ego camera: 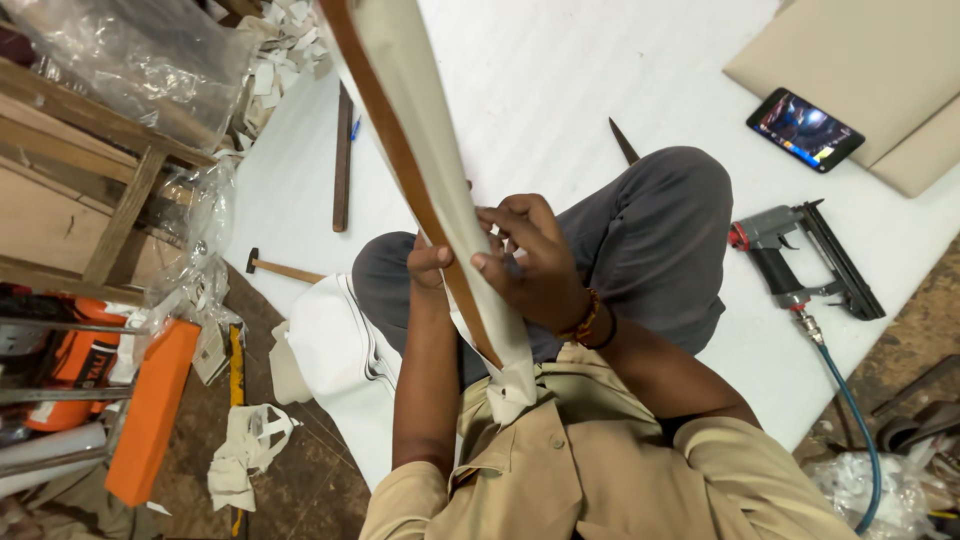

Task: The person sits on the floor and wraps a strip of beige fabric around a long teal foam edging with a wooden board attached. They fold the fabric over the foam, press and smooth the edges by hand, and use a pneumatic nail gun to fasten the fabric along the strip, working it section by section on their lap.

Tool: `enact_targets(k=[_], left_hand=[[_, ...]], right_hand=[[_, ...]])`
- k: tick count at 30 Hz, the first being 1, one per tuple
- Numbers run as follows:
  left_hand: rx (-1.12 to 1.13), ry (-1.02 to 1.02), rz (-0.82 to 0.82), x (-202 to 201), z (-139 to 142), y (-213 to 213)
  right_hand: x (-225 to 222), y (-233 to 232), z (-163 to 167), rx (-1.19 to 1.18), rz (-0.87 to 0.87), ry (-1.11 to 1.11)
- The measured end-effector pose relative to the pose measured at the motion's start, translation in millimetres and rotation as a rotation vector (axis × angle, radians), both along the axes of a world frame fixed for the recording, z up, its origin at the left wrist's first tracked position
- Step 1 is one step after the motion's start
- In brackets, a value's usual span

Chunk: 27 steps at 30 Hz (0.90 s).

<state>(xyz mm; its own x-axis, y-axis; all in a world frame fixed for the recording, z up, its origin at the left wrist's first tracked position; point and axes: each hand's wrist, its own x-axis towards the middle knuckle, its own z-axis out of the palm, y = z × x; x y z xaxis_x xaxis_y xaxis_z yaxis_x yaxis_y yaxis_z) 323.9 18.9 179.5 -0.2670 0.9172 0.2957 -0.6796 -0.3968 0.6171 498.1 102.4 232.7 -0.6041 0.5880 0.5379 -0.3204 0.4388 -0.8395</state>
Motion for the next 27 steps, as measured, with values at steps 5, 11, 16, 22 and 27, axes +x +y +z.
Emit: enact_targets(k=[5,11,16,22,27], left_hand=[[-0.307,0.269,0.25,8.1,23.5,-21.2],[-0.418,0.479,0.244,42.4,25.0,1.5],[-0.554,0.819,0.263,78.8,-0.7,28.2],[-0.703,1.252,0.521,99.9,-30.7,37.9],[-0.755,1.195,0.463,76.2,-67.1,57.6]], right_hand=[[-3.5,14.3,-10.6,-0.047,0.013,-0.003],[-21.1,78.6,-23.2,-0.403,0.016,0.107],[-34.4,153.3,-17.4,-0.685,0.032,0.163],[-65.6,207.7,-57.2,-0.863,-0.174,0.085],[-118.8,243.3,-127.0,-0.885,-0.315,-0.202]])
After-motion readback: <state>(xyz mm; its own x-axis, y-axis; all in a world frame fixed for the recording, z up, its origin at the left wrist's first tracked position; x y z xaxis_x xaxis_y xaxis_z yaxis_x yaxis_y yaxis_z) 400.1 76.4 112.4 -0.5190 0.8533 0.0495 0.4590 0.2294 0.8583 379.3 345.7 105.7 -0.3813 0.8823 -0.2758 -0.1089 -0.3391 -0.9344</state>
